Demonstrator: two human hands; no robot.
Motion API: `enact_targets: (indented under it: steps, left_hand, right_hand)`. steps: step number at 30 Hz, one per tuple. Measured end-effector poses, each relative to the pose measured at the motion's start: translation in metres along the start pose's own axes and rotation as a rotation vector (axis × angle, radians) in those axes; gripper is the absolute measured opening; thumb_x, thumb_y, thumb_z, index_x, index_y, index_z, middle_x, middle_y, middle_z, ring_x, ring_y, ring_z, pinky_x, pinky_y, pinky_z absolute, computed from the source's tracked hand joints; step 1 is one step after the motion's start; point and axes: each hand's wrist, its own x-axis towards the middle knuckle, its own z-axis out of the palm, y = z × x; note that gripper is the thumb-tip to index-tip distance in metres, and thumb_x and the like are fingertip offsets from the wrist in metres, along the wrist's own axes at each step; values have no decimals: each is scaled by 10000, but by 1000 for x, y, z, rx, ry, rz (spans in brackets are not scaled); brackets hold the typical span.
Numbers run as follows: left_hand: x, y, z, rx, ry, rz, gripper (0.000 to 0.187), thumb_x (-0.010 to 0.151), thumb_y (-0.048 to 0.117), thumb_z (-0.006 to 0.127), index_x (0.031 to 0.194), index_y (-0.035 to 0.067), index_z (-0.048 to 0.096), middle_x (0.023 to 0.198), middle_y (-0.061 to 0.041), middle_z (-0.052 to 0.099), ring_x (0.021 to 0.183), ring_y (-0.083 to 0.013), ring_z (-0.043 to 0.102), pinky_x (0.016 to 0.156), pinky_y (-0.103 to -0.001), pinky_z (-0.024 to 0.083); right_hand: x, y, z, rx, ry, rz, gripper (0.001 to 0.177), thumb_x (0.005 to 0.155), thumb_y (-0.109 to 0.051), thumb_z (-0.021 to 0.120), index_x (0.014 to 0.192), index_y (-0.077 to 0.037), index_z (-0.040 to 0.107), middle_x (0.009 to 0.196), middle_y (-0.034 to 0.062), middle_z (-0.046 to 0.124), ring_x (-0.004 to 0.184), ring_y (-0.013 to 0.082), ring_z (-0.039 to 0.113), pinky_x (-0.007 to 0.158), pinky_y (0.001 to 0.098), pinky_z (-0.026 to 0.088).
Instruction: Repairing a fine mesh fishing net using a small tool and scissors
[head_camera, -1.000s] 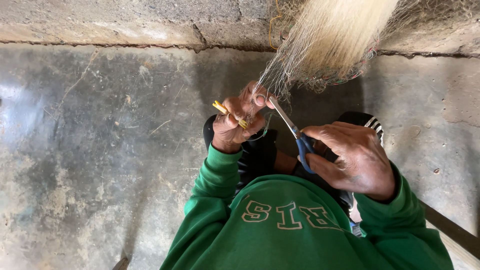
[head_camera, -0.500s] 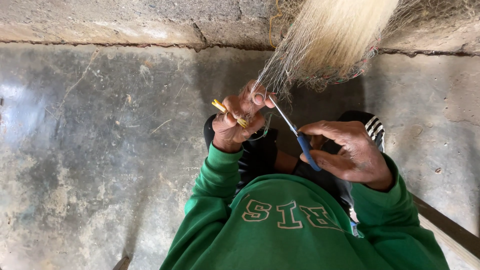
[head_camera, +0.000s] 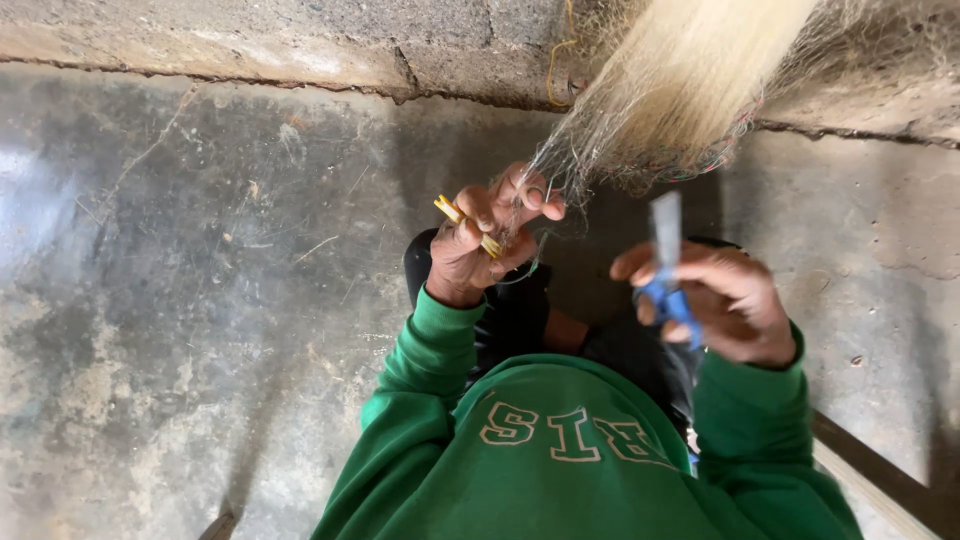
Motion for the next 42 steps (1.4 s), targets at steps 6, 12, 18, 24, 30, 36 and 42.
enact_targets:
  steps: [6,12,18,24,30,36,42]
  left_hand:
    - [1,-3,15,44,10,14,119,839,204,581,829,89,555,1054,-193,387,1112,-346,457,388,-116,393]
    - [2,-10,24,83,29,51,112,852,173,557,835,62,552,1043,-220,384,1095,-344,474,366,-100,360]
    - [1,-14,22,149,43,79,134,860,169,539,833,38,550,1030,-234,398,1070,-339,488,380,-104,365]
    - [-1,-15,20,90,121,52,151,878,217,507,847,72,537,984,-209,408,1034,-330,505,344,-101,359]
    - [-6,-18,23,-182,193,23,195,942,270,370,910,107,472,1075,-151,475,1101,-294,487,381,-108,382]
    - [-3,-27,26,-406,205,7,208,949,286,353,922,106,453,1124,-153,508,1127,-304,474,404,-145,428]
    - [-3,-35,32,-469,211,-15,195,948,279,357,932,103,439,1113,-125,507,1129,-287,469,417,-156,441]
  right_hand:
    - [23,40,3,611,181,-301,385,855,-233,564,1143,-7,445,802,72,615,1210,396,408,1047,566,307]
    - [39,55,7,834,140,-407,416,952,-359,346,1288,-116,313,960,-29,593,1249,294,366,1074,643,195]
    - [20,75,-17,908,226,-357,493,896,-404,390,1277,-102,310,856,8,546,1003,247,493,911,475,457]
    - [17,63,-19,952,188,-362,500,871,-395,456,1254,-93,343,805,16,531,928,224,519,718,343,520]
    - [13,53,10,718,198,-394,420,881,-334,501,1193,-63,429,781,3,600,967,244,513,919,489,412]
    - [4,69,30,689,260,-288,382,763,-210,589,1029,40,477,601,70,576,814,298,521,832,504,361]
    - [16,95,17,1000,175,-441,417,809,-298,597,1137,-90,444,756,35,608,1075,336,456,959,576,282]
